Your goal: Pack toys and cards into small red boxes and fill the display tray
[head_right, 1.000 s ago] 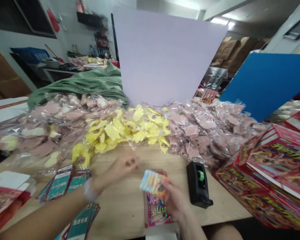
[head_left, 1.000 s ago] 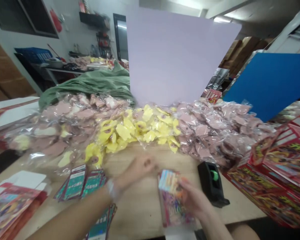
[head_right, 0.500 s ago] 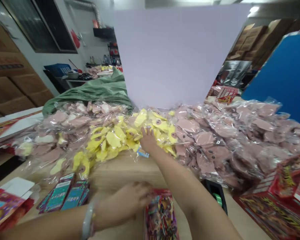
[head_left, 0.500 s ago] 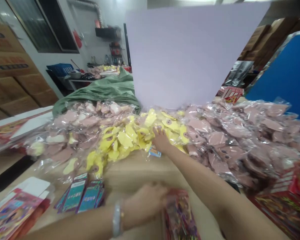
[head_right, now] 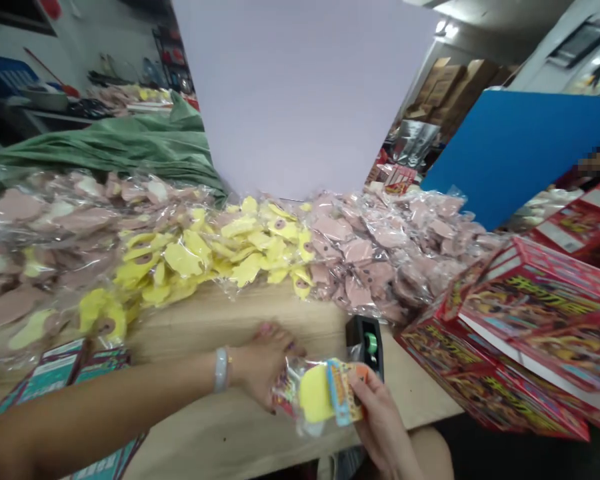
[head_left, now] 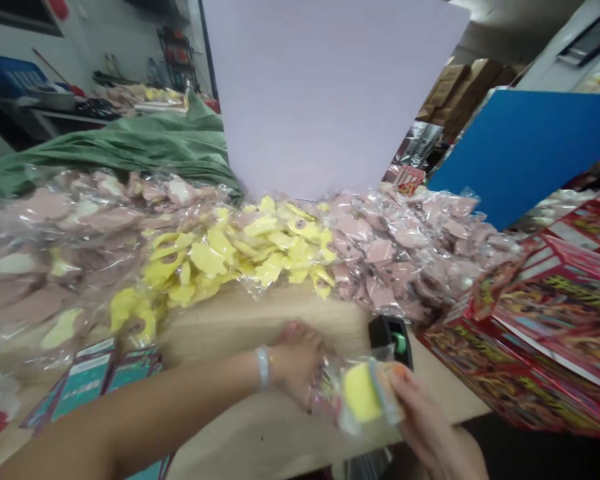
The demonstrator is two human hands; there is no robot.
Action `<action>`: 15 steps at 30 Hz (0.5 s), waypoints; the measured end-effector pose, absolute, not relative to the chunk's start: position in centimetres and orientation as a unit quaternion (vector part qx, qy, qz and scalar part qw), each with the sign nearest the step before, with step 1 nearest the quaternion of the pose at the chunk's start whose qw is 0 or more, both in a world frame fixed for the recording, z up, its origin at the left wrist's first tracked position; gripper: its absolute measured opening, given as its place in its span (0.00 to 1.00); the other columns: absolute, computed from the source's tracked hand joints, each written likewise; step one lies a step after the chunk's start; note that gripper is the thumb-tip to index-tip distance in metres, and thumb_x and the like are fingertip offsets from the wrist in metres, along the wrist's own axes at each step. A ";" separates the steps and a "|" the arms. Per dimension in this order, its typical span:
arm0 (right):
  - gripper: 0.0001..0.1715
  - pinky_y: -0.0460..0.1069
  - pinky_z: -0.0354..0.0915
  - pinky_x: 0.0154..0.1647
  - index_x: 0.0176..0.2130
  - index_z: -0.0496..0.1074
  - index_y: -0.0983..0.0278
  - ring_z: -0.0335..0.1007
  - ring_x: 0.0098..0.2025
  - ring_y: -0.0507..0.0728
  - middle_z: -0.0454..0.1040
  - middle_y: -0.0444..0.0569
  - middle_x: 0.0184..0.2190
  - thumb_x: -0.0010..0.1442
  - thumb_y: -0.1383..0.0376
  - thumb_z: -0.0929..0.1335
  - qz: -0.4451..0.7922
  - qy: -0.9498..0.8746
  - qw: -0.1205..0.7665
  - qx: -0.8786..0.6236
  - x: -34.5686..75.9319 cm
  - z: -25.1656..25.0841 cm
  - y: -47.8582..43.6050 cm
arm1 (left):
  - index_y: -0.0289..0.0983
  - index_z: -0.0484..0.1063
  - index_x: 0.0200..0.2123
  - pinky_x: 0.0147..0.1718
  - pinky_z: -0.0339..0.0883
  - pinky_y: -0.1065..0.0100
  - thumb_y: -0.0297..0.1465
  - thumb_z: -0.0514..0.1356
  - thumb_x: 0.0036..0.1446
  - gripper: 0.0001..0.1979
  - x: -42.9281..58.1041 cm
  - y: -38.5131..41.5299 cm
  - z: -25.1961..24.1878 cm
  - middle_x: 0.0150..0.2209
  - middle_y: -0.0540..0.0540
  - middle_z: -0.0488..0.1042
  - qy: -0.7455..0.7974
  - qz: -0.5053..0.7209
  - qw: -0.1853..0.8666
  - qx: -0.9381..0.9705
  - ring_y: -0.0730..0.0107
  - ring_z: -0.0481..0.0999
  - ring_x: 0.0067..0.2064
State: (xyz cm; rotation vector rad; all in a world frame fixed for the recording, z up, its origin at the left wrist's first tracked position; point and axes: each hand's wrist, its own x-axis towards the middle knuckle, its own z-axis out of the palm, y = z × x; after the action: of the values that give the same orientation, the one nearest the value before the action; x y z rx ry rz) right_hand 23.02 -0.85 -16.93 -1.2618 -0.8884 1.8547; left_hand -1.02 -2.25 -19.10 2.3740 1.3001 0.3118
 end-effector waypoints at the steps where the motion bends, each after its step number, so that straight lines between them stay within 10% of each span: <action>1: 0.15 0.48 0.66 0.28 0.29 0.69 0.63 0.71 0.26 0.55 0.75 0.44 0.24 0.43 0.58 0.74 0.713 -0.337 0.363 -0.496 23.4 -18.0 -1.9 | 0.41 0.64 0.50 0.48 0.55 0.54 0.48 0.68 0.21 0.47 -1.3 -2.8 -18.7 0.43 0.43 0.68 0.486 0.116 0.197 0.844 0.50 0.66 0.43; 12: 0.18 0.55 0.65 0.42 0.37 0.67 0.63 0.67 0.39 0.61 0.70 0.53 0.36 0.48 0.57 0.69 0.406 -0.601 0.399 -0.561 20.5 -17.5 -6.0 | 0.38 0.51 0.60 0.51 0.49 0.51 0.44 0.64 0.35 0.48 0.9 -9.8 -13.9 0.52 0.38 0.59 0.569 0.136 0.072 0.808 0.49 0.58 0.50; 15: 0.31 0.54 0.64 0.44 0.49 0.62 0.62 0.68 0.41 0.60 0.69 0.52 0.40 0.46 0.60 0.71 0.416 -0.590 0.421 -0.549 19.5 -16.4 -6.9 | 0.37 0.51 0.60 0.52 0.47 0.49 0.43 0.63 0.37 0.46 1.6 -10.4 -13.7 0.53 0.37 0.58 0.591 0.155 0.062 0.789 0.47 0.56 0.51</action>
State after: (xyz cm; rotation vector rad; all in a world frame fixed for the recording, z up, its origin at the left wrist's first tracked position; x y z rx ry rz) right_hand 19.55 -6.89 -16.43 -1.3761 -1.4780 1.0432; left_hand 1.61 -10.39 -13.65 2.3847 1.7869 0.4691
